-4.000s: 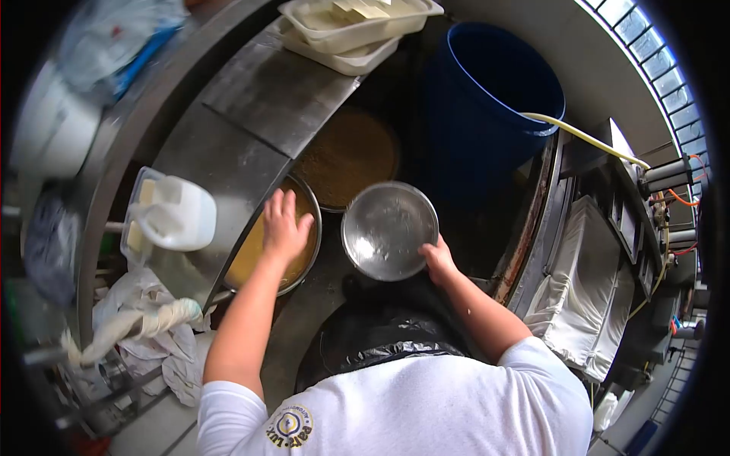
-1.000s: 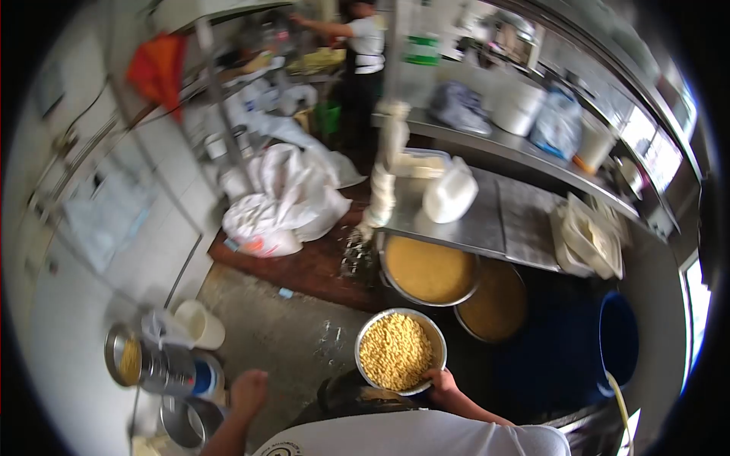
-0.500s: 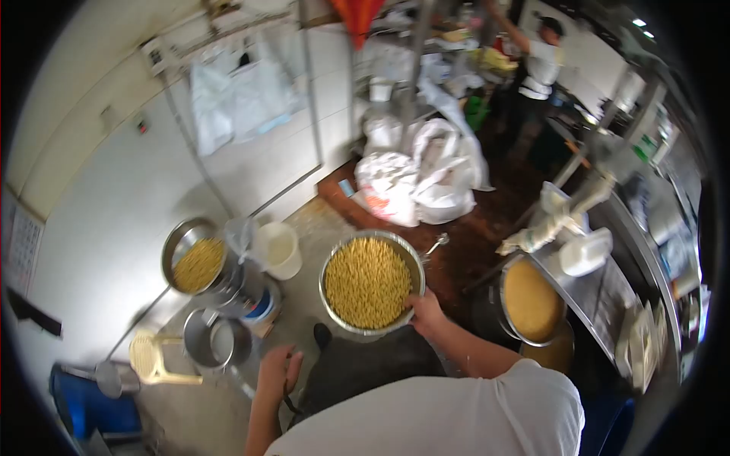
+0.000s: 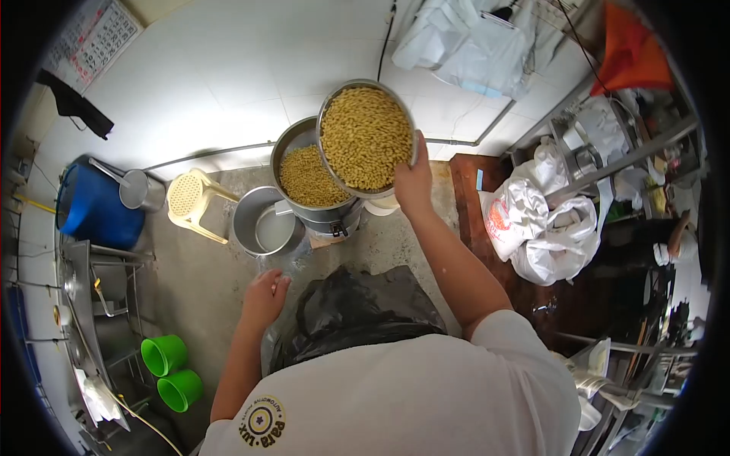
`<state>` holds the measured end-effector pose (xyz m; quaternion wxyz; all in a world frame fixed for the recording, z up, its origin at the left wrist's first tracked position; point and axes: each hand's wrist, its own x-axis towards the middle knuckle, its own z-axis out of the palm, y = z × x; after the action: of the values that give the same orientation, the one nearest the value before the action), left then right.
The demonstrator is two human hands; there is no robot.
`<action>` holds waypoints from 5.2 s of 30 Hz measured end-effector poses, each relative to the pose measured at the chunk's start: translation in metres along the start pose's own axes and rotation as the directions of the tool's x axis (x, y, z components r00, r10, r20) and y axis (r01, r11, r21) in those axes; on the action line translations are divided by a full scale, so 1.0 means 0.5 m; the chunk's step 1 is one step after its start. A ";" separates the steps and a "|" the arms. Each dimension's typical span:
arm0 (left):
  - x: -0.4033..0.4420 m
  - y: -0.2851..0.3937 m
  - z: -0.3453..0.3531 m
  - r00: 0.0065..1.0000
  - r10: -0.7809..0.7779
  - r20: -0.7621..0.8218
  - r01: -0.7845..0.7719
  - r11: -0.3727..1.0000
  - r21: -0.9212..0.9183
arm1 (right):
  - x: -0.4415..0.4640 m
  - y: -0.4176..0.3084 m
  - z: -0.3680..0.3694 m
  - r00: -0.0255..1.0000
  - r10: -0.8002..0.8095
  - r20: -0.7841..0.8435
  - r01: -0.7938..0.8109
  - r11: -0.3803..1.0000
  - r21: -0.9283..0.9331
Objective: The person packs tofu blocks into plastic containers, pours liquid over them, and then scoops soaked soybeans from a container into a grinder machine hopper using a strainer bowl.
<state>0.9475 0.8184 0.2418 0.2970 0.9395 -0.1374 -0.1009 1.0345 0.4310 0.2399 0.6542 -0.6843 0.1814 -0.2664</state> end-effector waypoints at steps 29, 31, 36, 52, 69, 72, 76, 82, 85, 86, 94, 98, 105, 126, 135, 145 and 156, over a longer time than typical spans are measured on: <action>0.376 -0.054 0.164 0.474 0.590 0.653 -0.637 0.742 -0.208 | -0.360 0.175 -0.017 0.578 0.800 -0.161 -0.397 0.448 0.801; 0.365 -0.056 0.198 0.392 0.614 0.685 -0.672 0.699 -0.243 | -0.473 0.139 -0.037 0.500 0.830 -0.246 -0.324 0.443 0.836; 0.278 0.056 0.278 0.116 0.812 0.572 -0.834 0.392 -0.388 | -0.828 0.114 -0.164 0.411 0.798 -0.441 -0.146 0.535 0.832; -0.641 0.481 0.547 -0.656 0.640 0.401 -0.408 0.146 -0.901 | -1.660 0.119 -0.291 -0.190 0.624 -0.758 0.320 0.769 0.553; -1.033 0.796 1.090 -0.742 0.486 0.461 -0.448 0.152 -0.881 | -1.868 0.177 -0.732 -0.473 0.623 -0.623 0.466 0.777 0.424; -1.174 0.882 1.152 -0.836 0.499 0.228 -0.272 -0.017 -0.962 | -1.901 0.154 -0.799 -0.563 0.586 -0.582 0.397 0.810 0.432; -1.385 0.980 1.265 -0.861 0.509 -0.003 -0.142 -0.247 -0.959 | -1.952 0.150 -0.885 -0.672 0.453 -0.586 0.302 0.890 0.341; -1.716 1.110 1.477 -0.853 0.522 -0.034 -0.290 -0.527 -0.799 | -2.166 0.282 -1.040 -0.746 0.347 -0.569 0.051 0.881 0.470; -1.821 1.145 1.631 -0.817 0.559 0.144 -0.504 -0.570 -0.649 | -2.313 0.356 -1.183 -0.760 0.264 -0.594 -0.166 0.805 0.570; -1.847 1.150 1.674 -0.798 0.559 0.227 -0.574 -0.587 -0.571 | -2.357 0.347 -1.246 -0.759 0.393 -0.519 -0.031 0.774 0.632; -1.915 1.138 1.727 -0.791 0.492 0.365 -0.596 -0.755 -0.274 | -2.733 0.584 -1.731 -0.733 -0.045 -0.679 -0.539 0.648 0.538; -1.912 1.145 1.739 -0.821 0.422 0.384 -0.550 -0.763 -0.339 | -2.874 0.656 -1.970 -0.691 -0.103 -0.715 -0.652 0.515 0.556; -1.914 1.144 1.750 -0.816 0.378 0.437 -0.552 -0.733 -0.397 | -2.884 0.825 -2.090 -0.341 -0.309 -0.888 -0.937 0.041 0.346; -1.912 1.136 1.761 -0.848 0.389 0.359 -0.524 -0.720 -0.456 | -2.845 0.933 -1.942 -0.434 0.551 -0.713 0.090 0.814 0.574; -1.924 1.137 1.740 -0.829 0.414 0.377 -0.541 -0.765 -0.349 | -2.722 0.974 -1.942 -0.526 0.758 -0.386 0.668 0.649 0.364; -1.912 1.134 1.674 -0.737 0.545 0.401 -0.662 -0.701 -0.264 | -2.585 0.683 -1.448 -0.494 0.682 -0.539 0.522 0.729 0.444; -1.402 0.755 1.206 -0.616 0.736 0.281 -0.598 -0.204 -0.776 | -2.252 0.322 -0.959 -0.013 0.747 -0.665 0.386 0.617 0.686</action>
<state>0.0489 0.4249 0.0540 0.2135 0.2308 -0.9139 -0.2569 -0.1299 0.7072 -0.0620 0.5693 0.0890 0.5571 -0.5979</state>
